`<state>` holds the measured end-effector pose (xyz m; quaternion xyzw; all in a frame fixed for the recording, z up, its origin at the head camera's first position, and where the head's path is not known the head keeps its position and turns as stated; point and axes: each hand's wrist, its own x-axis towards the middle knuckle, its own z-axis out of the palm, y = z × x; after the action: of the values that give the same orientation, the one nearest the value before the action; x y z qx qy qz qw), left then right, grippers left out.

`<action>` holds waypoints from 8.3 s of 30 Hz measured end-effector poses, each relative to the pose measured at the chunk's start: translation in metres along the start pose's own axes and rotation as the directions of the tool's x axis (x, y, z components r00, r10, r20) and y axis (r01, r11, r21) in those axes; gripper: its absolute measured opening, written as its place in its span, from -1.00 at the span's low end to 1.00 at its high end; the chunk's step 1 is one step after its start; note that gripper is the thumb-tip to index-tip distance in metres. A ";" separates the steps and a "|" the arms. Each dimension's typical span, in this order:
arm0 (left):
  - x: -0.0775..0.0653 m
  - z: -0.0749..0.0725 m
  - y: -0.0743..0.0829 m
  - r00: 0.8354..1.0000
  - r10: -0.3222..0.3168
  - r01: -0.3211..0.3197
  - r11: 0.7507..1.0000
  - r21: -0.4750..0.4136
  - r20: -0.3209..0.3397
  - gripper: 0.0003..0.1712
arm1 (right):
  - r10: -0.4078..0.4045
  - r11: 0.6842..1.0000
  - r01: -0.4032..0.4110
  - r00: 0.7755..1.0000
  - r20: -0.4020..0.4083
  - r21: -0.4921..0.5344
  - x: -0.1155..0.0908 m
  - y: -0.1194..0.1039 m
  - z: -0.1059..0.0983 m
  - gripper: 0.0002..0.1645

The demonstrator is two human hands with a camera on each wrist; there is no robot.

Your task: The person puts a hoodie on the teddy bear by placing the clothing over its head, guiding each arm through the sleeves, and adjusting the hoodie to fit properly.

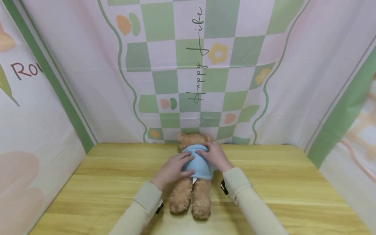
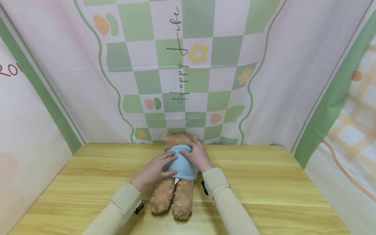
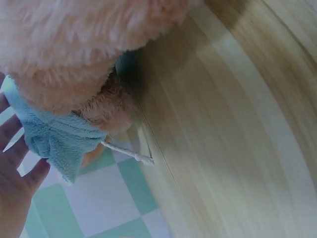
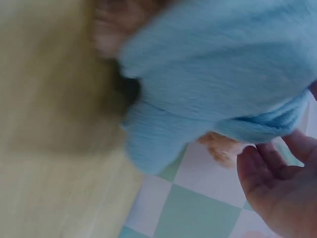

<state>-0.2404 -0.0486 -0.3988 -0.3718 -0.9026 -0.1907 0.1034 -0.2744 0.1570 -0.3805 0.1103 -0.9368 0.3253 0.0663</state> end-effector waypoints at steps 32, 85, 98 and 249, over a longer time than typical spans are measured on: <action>0.054 -0.012 -0.025 0.962 -0.273 0.272 0.961 -0.044 -0.002 -0.66 | -0.186 0.977 0.201 0.967 0.173 -0.069 0.023 0.005 -0.010 -0.60; 0.000 -0.004 -0.034 0.951 -0.310 0.306 0.940 -0.150 -0.005 -0.60 | -0.317 0.948 0.301 0.918 0.238 0.102 -0.028 0.031 -0.009 -0.21; 0.001 -0.011 -0.024 0.989 -0.087 0.084 0.996 -0.031 -0.119 -0.62 | -0.204 0.970 0.145 0.920 0.334 0.193 -0.033 0.033 0.010 0.02; -0.005 0.020 -0.001 0.962 -0.183 0.182 0.983 -0.021 -0.205 -0.85 | 0.053 0.995 -0.055 0.998 0.016 0.080 -0.041 0.026 -0.009 -0.70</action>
<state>-0.2383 -0.0440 -0.4193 -0.2654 -0.9172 -0.2380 0.1779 -0.2405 0.1897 -0.3970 0.0897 -0.9261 0.3635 0.0465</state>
